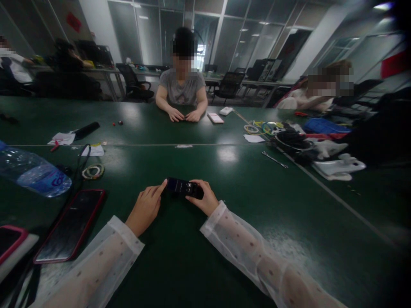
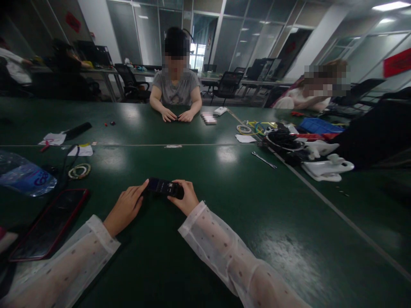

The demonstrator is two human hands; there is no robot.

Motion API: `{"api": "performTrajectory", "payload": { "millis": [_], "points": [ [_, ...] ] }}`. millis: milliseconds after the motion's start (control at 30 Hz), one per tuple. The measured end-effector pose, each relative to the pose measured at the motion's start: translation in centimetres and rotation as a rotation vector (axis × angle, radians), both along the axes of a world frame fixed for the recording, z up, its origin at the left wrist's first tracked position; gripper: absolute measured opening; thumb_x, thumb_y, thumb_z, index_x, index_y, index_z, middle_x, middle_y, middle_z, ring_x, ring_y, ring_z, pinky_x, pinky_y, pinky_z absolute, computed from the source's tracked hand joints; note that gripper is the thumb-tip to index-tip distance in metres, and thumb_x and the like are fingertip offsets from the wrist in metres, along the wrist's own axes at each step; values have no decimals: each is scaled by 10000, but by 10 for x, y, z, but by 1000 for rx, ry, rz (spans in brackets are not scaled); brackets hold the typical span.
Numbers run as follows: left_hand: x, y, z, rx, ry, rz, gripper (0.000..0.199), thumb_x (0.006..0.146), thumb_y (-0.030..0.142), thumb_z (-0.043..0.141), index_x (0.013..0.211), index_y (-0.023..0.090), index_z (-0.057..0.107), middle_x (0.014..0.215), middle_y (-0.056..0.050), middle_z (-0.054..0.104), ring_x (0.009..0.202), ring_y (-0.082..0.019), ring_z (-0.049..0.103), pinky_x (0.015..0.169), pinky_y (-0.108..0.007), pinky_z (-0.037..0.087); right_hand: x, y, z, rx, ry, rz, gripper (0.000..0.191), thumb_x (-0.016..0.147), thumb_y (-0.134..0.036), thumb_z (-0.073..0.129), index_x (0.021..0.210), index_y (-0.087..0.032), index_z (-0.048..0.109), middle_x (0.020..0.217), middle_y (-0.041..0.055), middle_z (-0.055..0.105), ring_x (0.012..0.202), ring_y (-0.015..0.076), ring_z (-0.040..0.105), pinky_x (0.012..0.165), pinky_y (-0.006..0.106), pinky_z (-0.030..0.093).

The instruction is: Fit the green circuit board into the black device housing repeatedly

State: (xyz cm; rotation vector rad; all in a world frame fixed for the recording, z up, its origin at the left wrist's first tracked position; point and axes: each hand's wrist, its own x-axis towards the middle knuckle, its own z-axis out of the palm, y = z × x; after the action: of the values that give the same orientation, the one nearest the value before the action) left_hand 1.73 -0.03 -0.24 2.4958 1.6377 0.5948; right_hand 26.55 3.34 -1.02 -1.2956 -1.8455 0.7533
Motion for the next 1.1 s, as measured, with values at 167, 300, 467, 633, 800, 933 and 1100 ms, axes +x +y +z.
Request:
{"api": "performTrajectory", "payload": {
  "millis": [167,300,467,633,800,933,1100],
  "points": [
    [0,-1,2,2,-28,-3,595,948,139,371,1495,230,155,1253,-101,536,1107,-231,505,910,-395,418,1,2,1,52,-38,45,479,686,-326,783,1103,-228,569,1091,75,574,1126,280,477,974,512,427],
    [1,-1,4,8,-26,-8,602,952,149,365,1500,234,129,1244,-106,540,1093,-232,516,895,-395,426,1,1,3,19,-49,40,481,703,-322,771,1131,-241,566,1118,73,575,1148,286,469,975,535,428],
    [1,-2,4,0,-16,12,626,951,141,360,1505,225,81,1258,-114,526,1103,-234,509,901,-399,425,0,-2,3,-6,5,4,597,684,-276,777,1213,-261,501,1191,75,503,1167,263,478,1002,514,428],
    [2,-3,5,-2,-20,13,604,946,128,362,1495,234,134,1267,-107,526,1115,-228,510,903,-391,429,0,-4,4,-20,32,1,566,708,-254,753,1211,-281,493,1191,62,494,1144,251,516,991,504,444],
    [2,-3,5,5,-39,3,580,947,127,361,1484,234,171,1274,-107,526,1127,-227,509,911,-397,424,0,-3,5,8,0,16,521,720,-263,747,1185,-256,512,1134,59,559,1094,250,550,948,480,467],
    [1,-2,2,9,-45,3,579,947,139,368,1483,234,171,1284,-109,518,1138,-233,505,922,-403,418,-1,-1,3,29,15,17,506,713,-271,754,1158,-237,515,1107,54,602,1039,234,592,923,446,479],
    [0,0,-4,43,-55,9,573,954,174,364,1486,198,152,1260,-132,530,1121,-246,521,907,-416,428,-2,-3,5,47,62,-16,493,718,-289,745,1150,-232,514,1097,56,620,1013,234,612,905,441,494]
  ]
}}
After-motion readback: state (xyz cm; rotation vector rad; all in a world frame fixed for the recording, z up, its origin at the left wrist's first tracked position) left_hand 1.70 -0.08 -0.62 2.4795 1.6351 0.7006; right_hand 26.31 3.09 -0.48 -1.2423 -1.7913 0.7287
